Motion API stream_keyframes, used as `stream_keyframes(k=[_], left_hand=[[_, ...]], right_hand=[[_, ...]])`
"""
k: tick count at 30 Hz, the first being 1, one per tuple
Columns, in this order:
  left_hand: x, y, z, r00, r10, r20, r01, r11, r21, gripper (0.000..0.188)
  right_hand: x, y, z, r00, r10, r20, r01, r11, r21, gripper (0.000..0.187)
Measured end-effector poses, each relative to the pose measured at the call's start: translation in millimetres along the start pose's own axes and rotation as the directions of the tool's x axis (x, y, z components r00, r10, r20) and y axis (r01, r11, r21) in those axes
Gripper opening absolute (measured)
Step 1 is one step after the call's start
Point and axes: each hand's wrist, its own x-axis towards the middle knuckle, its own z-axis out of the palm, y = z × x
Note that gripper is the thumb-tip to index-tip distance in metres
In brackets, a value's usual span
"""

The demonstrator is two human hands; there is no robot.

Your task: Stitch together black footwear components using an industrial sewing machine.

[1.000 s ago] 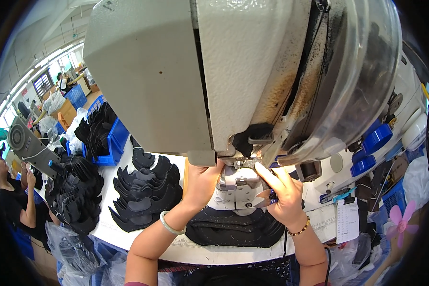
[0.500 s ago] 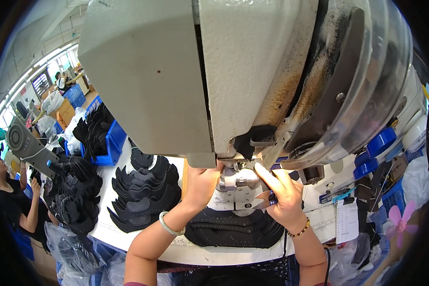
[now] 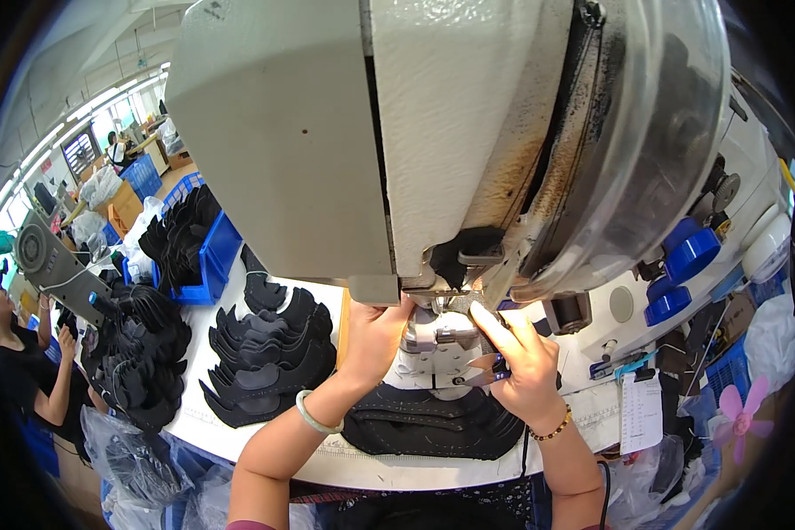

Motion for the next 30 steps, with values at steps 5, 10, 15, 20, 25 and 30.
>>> stream_keyframes(k=[5, 10, 15, 20, 25, 30], left_hand=[[-2, 9, 7, 0.999, 0.038, 0.004, -0.038, 0.999, 0.028, 0.019], [2, 7, -2, 0.979, 0.006, -0.205, -0.02, 0.997, -0.069, 0.028], [6, 21, -41, 0.877, 0.056, -0.477, -0.072, 0.997, -0.015, 0.032], [-45, 43, -67, 0.887, 0.104, -0.45, -0.035, 0.987, 0.159, 0.033], [-79, 41, -66, 0.884, -0.023, -0.467, 0.048, 0.998, 0.042, 0.033], [-98, 29, -59, 0.885, -0.092, -0.457, 0.097, 0.995, -0.012, 0.036]], right_hand=[[-2, 2, -1, 0.994, 0.04, -0.106, -0.04, 0.999, 0.007, 0.054], [-4, 4, 1, 0.957, 0.097, -0.275, -0.057, 0.987, 0.152, 0.05], [-7, 4, -10, 0.93, -0.089, -0.357, 0.09, 0.996, -0.014, 0.029], [-11, -23, -4, 0.969, -0.138, -0.206, 0.176, 0.969, 0.176, 0.022], [-14, -52, 24, 0.966, -0.054, 0.252, -0.041, 0.932, 0.36, 0.036], [-12, -61, 35, 0.969, 0.02, 0.247, -0.067, 0.98, 0.186, 0.039]])
